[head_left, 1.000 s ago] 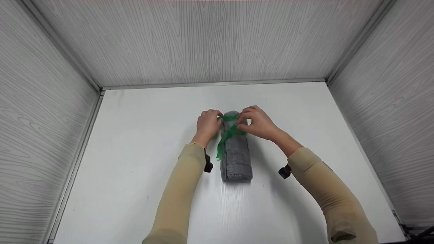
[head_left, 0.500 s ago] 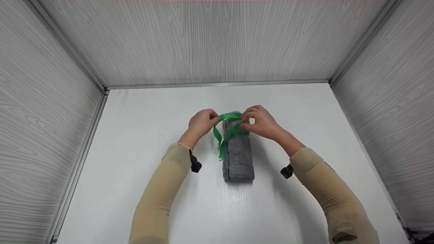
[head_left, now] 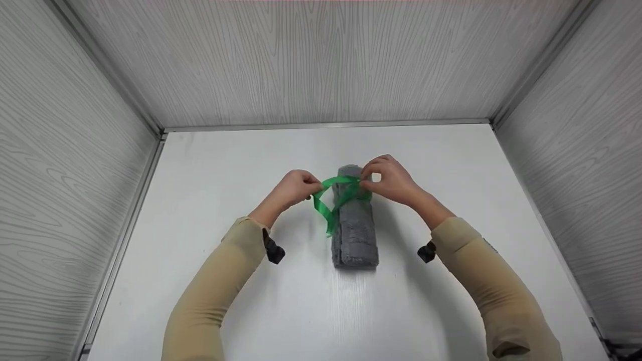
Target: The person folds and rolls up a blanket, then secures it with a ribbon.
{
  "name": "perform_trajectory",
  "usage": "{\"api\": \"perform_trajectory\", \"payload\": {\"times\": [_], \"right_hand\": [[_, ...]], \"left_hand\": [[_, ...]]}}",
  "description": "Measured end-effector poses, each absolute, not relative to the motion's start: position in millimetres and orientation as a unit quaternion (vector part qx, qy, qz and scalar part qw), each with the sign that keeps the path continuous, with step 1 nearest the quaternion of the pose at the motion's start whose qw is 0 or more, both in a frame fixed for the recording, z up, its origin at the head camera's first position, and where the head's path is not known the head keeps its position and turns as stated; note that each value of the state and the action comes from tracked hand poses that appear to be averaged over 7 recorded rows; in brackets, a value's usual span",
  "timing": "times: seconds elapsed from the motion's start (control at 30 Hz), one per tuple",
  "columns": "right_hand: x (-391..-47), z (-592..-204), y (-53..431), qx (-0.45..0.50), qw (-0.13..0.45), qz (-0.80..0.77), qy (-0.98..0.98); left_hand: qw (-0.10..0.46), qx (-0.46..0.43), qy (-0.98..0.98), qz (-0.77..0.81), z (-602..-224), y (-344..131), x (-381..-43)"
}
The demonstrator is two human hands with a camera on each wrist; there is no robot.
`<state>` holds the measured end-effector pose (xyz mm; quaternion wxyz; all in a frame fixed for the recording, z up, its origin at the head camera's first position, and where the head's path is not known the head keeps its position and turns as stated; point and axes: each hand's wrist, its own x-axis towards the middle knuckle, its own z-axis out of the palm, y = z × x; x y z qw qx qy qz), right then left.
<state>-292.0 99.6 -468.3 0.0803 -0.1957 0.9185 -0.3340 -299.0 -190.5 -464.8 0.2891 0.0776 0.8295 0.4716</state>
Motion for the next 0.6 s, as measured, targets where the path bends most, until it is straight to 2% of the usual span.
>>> {"api": "perform_trajectory", "payload": {"times": [0.6], "right_hand": [[-299.5,-464.8,99.5,-0.185,0.086,-0.309,0.929]], "left_hand": [[0.443,-0.057,0.644,0.621,-464.0,-155.5,-257.3]]}}
